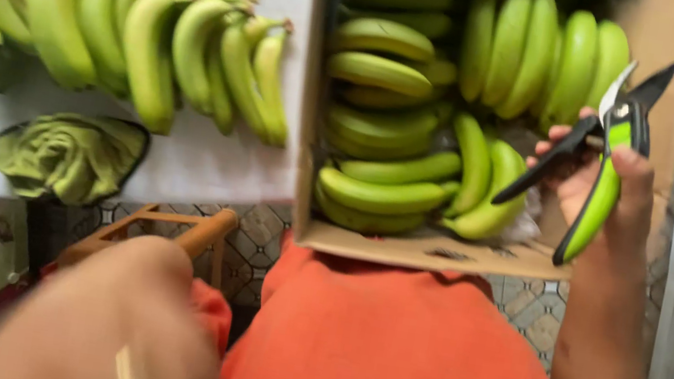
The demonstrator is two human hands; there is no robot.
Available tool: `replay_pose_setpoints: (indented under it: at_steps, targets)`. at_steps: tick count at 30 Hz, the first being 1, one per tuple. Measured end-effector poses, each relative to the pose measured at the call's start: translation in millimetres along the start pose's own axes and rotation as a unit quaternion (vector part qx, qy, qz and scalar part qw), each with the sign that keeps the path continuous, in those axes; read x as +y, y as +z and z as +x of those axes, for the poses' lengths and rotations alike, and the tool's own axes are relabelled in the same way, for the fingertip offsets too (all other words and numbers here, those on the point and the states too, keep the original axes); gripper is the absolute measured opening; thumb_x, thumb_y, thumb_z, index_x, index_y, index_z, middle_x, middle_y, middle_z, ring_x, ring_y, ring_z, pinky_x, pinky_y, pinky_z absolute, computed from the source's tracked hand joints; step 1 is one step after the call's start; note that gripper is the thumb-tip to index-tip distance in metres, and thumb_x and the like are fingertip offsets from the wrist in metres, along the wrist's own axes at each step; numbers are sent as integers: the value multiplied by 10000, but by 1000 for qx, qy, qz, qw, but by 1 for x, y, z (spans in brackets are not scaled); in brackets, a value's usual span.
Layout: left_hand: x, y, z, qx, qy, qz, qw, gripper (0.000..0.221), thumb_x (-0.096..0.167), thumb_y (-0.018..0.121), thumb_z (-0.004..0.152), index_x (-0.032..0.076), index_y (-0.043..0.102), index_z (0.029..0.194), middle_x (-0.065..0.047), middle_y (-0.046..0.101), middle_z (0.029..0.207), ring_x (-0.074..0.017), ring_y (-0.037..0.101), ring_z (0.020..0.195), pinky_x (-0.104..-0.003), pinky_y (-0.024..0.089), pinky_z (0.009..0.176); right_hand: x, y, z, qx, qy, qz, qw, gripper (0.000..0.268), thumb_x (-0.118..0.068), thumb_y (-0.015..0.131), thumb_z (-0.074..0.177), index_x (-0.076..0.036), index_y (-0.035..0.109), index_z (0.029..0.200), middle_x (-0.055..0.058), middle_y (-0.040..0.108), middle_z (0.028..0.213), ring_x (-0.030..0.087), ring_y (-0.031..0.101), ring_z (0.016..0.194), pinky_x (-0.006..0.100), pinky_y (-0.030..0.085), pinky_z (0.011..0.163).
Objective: Trimming banana stems with shears and sorting them into a cardboard box
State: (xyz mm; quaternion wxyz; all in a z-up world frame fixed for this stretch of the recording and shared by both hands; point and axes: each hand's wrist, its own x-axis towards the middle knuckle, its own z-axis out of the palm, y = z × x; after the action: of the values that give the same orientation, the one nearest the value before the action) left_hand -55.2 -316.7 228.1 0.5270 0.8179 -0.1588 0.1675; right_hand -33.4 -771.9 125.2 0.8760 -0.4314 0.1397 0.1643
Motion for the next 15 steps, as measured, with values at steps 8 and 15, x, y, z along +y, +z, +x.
replay_pose_setpoints:
  at_steps: [8,15]
  targets:
    - [33,109,2,-136,48,-34,989,128,52,650,1023,117,658,913,-42,659,867,-166,667,755,-264,512,628,-18,-35,-6,8,-4,-35,999,573,-336,714,820,-109,622,1338,155,703,1183,325,699,1059,475,569,940]
    - [55,178,9,-231,95,-45,967,84,172,701,954,179,657,883,-2,639,881,-201,679,792,-329,523,661,-21,-84,7,-36,-25,-112,993,680,-480,539,895,-171,523,1500,169,669,1288,347,703,1145,522,539,1007]
